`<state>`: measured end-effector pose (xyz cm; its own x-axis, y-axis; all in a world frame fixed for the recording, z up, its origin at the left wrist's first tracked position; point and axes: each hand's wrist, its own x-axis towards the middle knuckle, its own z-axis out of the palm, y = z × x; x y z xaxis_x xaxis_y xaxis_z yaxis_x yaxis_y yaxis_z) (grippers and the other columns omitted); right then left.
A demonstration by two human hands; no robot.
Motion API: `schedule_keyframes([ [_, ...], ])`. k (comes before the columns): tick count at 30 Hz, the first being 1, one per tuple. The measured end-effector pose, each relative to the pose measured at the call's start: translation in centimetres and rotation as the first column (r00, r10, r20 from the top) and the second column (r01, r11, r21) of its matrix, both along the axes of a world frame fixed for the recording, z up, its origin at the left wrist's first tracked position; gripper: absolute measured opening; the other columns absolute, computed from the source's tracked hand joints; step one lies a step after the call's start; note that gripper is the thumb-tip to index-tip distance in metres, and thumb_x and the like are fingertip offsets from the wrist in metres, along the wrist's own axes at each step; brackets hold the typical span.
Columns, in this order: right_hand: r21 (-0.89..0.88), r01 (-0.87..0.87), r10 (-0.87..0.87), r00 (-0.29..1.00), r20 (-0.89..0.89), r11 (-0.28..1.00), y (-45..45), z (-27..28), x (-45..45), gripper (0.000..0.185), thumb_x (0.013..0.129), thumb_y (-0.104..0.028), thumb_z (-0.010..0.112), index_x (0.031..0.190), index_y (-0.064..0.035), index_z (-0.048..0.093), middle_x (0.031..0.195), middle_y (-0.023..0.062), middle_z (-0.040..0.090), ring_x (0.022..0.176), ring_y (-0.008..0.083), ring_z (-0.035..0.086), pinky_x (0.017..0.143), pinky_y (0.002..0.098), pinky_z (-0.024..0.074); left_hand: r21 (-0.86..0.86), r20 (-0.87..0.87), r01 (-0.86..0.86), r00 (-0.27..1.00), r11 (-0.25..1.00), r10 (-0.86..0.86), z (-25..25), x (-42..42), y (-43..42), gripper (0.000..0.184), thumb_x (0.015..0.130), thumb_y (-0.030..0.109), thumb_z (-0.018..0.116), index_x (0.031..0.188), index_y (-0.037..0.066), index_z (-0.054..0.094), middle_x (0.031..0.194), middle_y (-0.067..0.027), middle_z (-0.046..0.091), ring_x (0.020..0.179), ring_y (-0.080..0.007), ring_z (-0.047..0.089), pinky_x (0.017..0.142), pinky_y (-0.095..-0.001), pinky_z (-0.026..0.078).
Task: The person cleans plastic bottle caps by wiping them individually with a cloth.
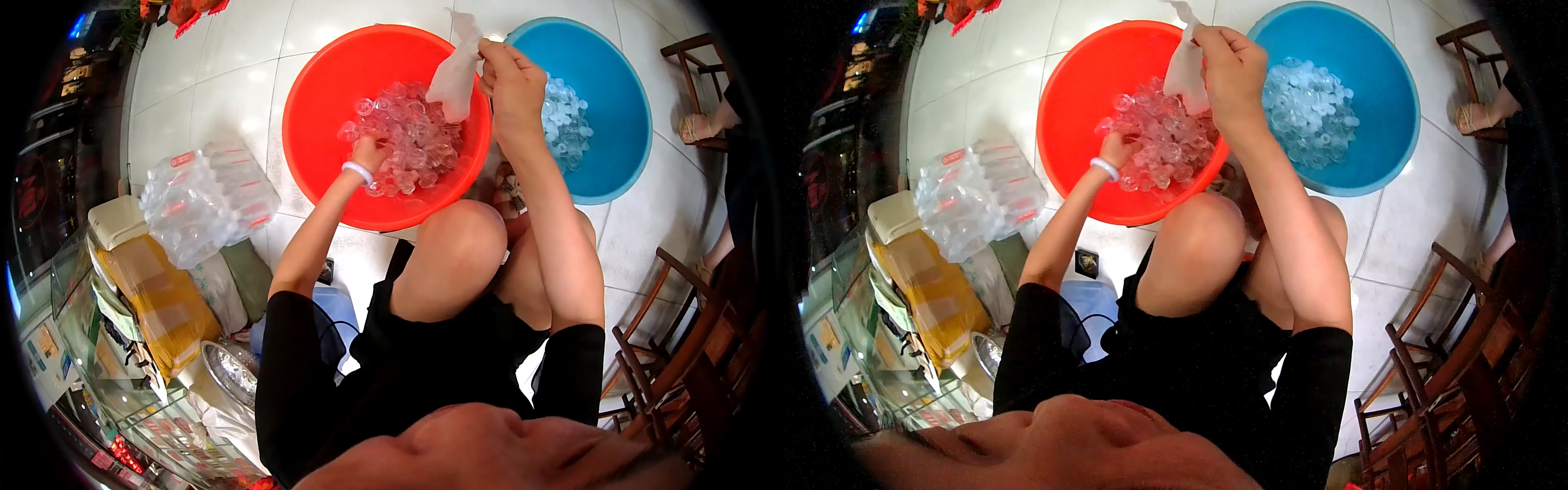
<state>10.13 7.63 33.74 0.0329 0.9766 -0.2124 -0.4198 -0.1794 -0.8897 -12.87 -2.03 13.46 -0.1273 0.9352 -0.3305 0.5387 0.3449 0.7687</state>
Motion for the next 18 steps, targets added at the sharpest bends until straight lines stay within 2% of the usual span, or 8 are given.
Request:
schedule_keyframes([
  [2,0.015,0.017,-0.017,1.0,-0.009,1.0,0.0,0.1,0.3,0.015,0.077,-0.011,0.055,0.066,-0.0007,0.055,0.051,-0.0051,0.034,0.046,0.0043,0.026,0.043,0.0213,0.0235,-0.123,-0.264,0.151,0.948,0.981,-0.179,-2.4,0.3,1.1,0.036,0.065,0.011,0.061,0.099,0.001,0.059,0.091,-0.0195,0.06,0.086,-0.0293,0.059,0.077,-0.035,0.045],
  [6,0.026,0.059,-0.058,0.998,-0.033,0.998,0.1,0.3,1.0,0.015,0.078,-0.01,0.055,0.066,-0.0008,0.054,0.051,-0.0047,0.034,0.047,0.0052,0.025,0.044,0.0224,0.0243,-0.253,-0.352,0.179,0.898,0.951,-0.263,-2.7,1.3,2.9,0.032,0.067,0.017,0.059,0.097,0.003,0.06,0.091,-0.0212,0.059,0.088,-0.0316,0.057,0.079,-0.0358,0.045],
  [8,0.034,0.051,-0.049,0.998,-0.049,0.998,0.3,0.1,1.4,0.015,0.078,-0.01,0.055,0.066,-0.001,0.054,0.051,-0.0048,0.033,0.047,0.0052,0.025,0.045,0.0224,0.0243,-0.255,-0.353,0.155,0.904,0.955,-0.241,-3.1,1.5,3.0,0.03,0.07,0.019,0.057,0.096,0.005,0.061,0.089,-0.0206,0.059,0.088,-0.0321,0.057,0.079,-0.0361,0.045],
  [11,0.034,0.044,-0.042,0.998,-0.056,0.998,0.2,0.2,1.7,0.015,0.079,-0.01,0.054,0.067,-0.0013,0.054,0.052,-0.0049,0.033,0.047,0.0051,0.025,0.045,0.0222,0.0243,-0.153,-0.439,0.136,0.878,0.979,-0.191,-6.2,0.1,2.8,0.028,0.072,0.019,0.055,0.096,0.007,0.061,0.087,-0.0204,0.059,0.085,-0.0338,0.057,0.077,-0.0389,0.045],
  [14,0.034,0.035,-0.033,0.999,-0.042,0.999,0.3,0.0,1.6,0.015,0.079,-0.01,0.054,0.067,-0.0012,0.055,0.052,-0.0051,0.033,0.047,0.0048,0.025,0.045,0.0221,0.0243,-0.033,-0.48,0.047,0.875,0.998,-0.057,-6.2,-0.9,3.0,0.023,0.073,0.018,0.055,0.091,0.005,0.062,0.084,-0.0216,0.059,0.083,-0.0355,0.057,0.074,-0.042,0.045],
  [16,0.043,0.029,-0.027,0.999,-0.038,0.999,0.3,-0.1,1.6,0.014,0.079,-0.01,0.054,0.067,-0.0011,0.055,0.052,-0.0051,0.033,0.047,0.0047,0.025,0.045,0.022,0.0243,0.091,-0.446,-0.163,0.876,0.982,0.186,-4.2,-0.9,4.1,0.019,0.073,0.017,0.057,0.085,0.004,0.063,0.08,-0.0199,0.06,0.079,-0.0331,0.059,0.07,-0.0398,0.046],
  [17,0.038,0.023,-0.021,0.999,-0.034,0.999,0.2,0.0,1.5,0.014,0.079,-0.01,0.054,0.068,-0.0009,0.055,0.052,-0.0052,0.033,0.048,0.0045,0.025,0.045,0.022,0.0243,0.157,-0.461,-0.222,0.845,0.962,0.271,-3.1,-0.7,4.3,0.018,0.074,0.017,0.058,0.08,0.001,0.063,0.072,-0.0198,0.06,0.069,-0.0313,0.06,0.063,-0.0385,0.047],
  [18,0.032,0.017,-0.016,0.999,-0.031,0.999,0.2,0.0,1.4,0.014,0.078,-0.01,0.054,0.068,-0.0006,0.055,0.052,-0.0053,0.034,0.048,0.0044,0.026,0.045,0.0219,0.0243,0.156,-0.461,-0.222,0.845,0.962,0.27,-1.1,-0.2,4.7,0.018,0.074,0.017,0.058,0.08,0.001,0.063,0.072,-0.0198,0.06,0.069,-0.0313,0.06,0.063,-0.0385,0.047],
])
